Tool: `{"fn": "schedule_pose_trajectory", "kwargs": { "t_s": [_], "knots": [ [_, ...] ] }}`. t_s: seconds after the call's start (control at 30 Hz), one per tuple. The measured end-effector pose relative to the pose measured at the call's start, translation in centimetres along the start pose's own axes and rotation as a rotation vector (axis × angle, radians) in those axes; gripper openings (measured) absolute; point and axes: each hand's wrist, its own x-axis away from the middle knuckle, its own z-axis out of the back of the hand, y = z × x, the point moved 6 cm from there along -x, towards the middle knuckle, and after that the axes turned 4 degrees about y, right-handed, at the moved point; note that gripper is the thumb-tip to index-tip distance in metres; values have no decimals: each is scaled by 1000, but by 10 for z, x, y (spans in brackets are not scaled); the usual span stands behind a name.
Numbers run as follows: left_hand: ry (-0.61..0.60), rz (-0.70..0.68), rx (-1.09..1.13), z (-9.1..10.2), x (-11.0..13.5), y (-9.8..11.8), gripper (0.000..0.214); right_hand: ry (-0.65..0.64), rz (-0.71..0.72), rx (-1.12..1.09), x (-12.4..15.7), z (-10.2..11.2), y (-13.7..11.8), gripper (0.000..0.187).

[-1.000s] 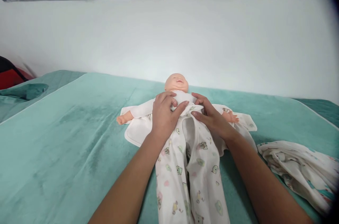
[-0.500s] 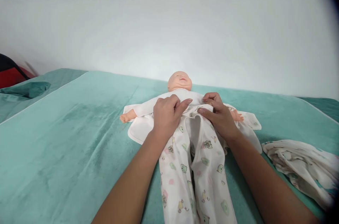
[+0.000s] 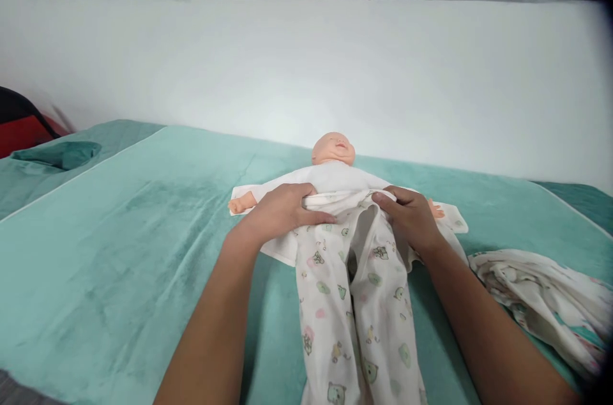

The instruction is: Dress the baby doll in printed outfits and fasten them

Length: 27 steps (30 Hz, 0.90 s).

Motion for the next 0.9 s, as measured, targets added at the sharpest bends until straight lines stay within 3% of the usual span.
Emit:
{"fn": "schedule_pose_trajectory", "kwargs": {
  "t_s": [0.1, 0.23, 0.37, 0.47, 0.53, 0.63, 0.73, 0.83, 0.9],
  "knots": [
    [-16, 3, -18, -2, 13, -9, 40, -8, 13, -20, 8, 5, 4, 33],
    [200, -38, -39, -13, 35, -18, 36, -107, 44, -12, 29, 11, 6, 30],
    [359, -112, -162, -32, 53, -17, 24, -199, 18, 77, 51, 7, 4, 41],
    [455, -62, -265, -39, 58, -18, 19, -183, 5, 53, 61, 4, 1, 43],
    [485, 22, -205, -38, 58, -21, 17, -180, 16, 34, 66, 4, -2, 39],
    [410, 115, 81, -37, 59, -25, 20, -287, 20, -5, 77, 3, -3, 37],
    [196, 118, 371, -38, 62, -23, 28, -388, -31, -16, 88, 6, -2, 46],
    [32, 121, 478, -38, 66, -20, 36, -403, -108, -13, 93, 7, -3, 42],
    [40, 118, 463, -37, 65, -20, 37, -389, -112, 3, 93, 6, -8, 34]
  ]
}}
